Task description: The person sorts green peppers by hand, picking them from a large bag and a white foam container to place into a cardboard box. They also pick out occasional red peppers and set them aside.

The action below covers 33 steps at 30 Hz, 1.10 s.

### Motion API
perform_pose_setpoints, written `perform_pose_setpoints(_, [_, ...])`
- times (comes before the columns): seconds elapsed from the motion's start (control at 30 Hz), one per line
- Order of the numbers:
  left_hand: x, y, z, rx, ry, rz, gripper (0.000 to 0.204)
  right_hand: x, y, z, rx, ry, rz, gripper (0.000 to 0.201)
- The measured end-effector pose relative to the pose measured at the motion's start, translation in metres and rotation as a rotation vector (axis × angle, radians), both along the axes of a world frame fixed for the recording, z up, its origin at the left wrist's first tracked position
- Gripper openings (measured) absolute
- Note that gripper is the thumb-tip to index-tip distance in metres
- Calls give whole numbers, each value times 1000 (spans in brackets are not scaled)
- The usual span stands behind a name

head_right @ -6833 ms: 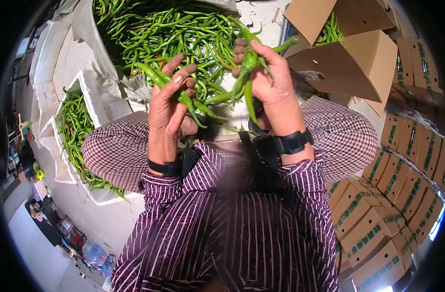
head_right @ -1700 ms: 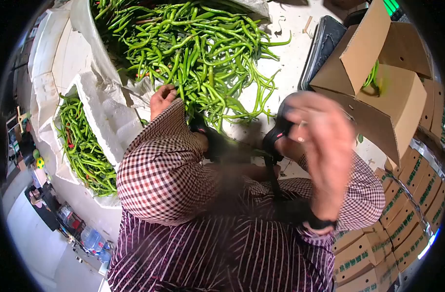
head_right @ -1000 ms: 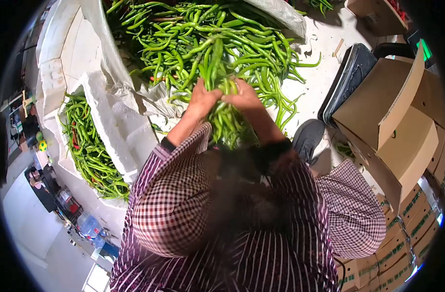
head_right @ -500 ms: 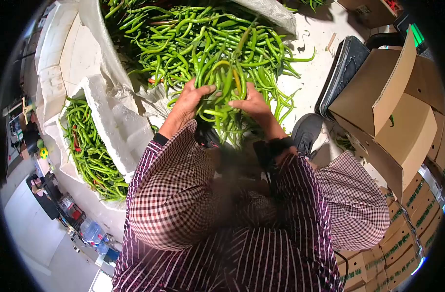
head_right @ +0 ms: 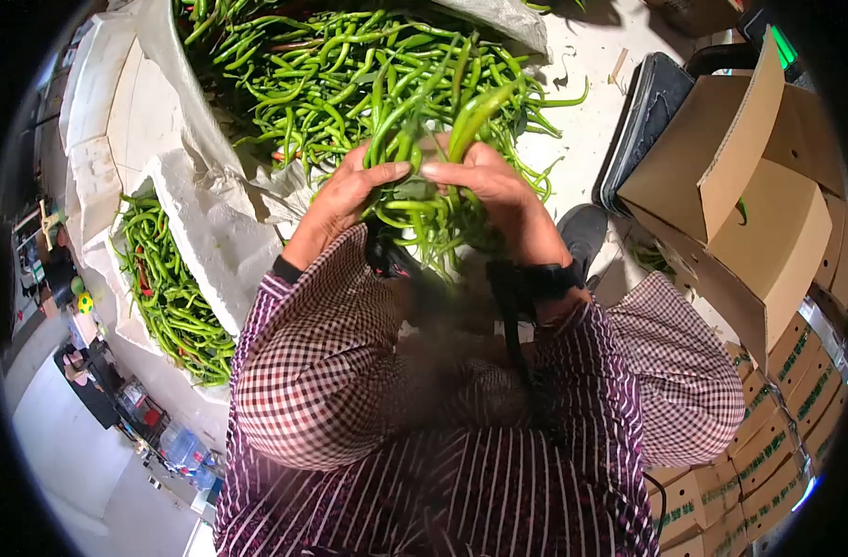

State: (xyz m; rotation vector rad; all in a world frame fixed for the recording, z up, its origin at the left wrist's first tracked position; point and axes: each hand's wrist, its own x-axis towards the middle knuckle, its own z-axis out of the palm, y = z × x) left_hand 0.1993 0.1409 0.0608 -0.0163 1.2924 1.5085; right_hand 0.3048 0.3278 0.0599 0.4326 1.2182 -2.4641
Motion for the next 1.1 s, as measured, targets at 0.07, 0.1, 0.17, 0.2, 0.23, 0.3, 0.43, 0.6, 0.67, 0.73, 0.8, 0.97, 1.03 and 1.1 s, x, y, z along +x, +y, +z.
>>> perform_pose_setpoints(0.07, [-4, 1, 21, 26, 180, -126, 47, -4, 0, 18, 178, 45, -32, 47])
perform_pose_setpoints(0.1, [-7, 3, 32, 30, 189, -129, 47, -4, -2, 26, 181, 53, -35, 47])
perform_pose_setpoints(0.17, [-13, 4, 49, -60, 389, -258, 51, -9, -6, 38, 225, -8, -33, 48])
perform_pose_setpoints(0.2, [-12, 2, 46, -11, 494, -223, 50, -10, -6, 45, 224, -2, -33, 48])
perform_pose_setpoints(0.23, [-13, 6, 69, 0, 497, -256, 50, -10, -5, 55, 304, 51, -28, 50])
perform_pose_setpoints(0.3, [-18, 9, 110, 16, 565, -299, 47, -7, -5, 87, 338, 88, -103, 50])
perform_pose_setpoints(0.43, [-29, 3, 148, -25, 580, -244, 51, 2, -6, 112, 237, 63, -194, 55])
perform_pose_setpoints(0.6, [-22, -5, 219, -23, 369, 53, 38, 16, 15, 113, -36, 14, -310, 47])
perform_pose_setpoints(0.67, [-15, -14, 253, -21, 393, 89, 37, 24, 18, 120, -269, -24, -406, 43])
perform_pose_setpoints(0.73, [-2, -21, 283, -5, 458, 94, 36, 31, 22, 124, -390, -16, -433, 40])
perform_pose_setpoints(0.8, [20, -23, 303, -60, 593, 141, 36, 36, 26, 126, -473, 39, -408, 42])
perform_pose_setpoints(0.97, [75, -12, 295, -168, 528, 145, 36, 50, 8, 162, -515, 76, -458, 34])
perform_pose_setpoints(1.03, [92, -4, 272, -170, 448, 151, 34, 57, 1, 180, -553, 84, -479, 30])
perform_pose_setpoints(1.1, [114, 1, 246, -130, 387, 137, 35, 64, -2, 176, -601, 142, -461, 31])
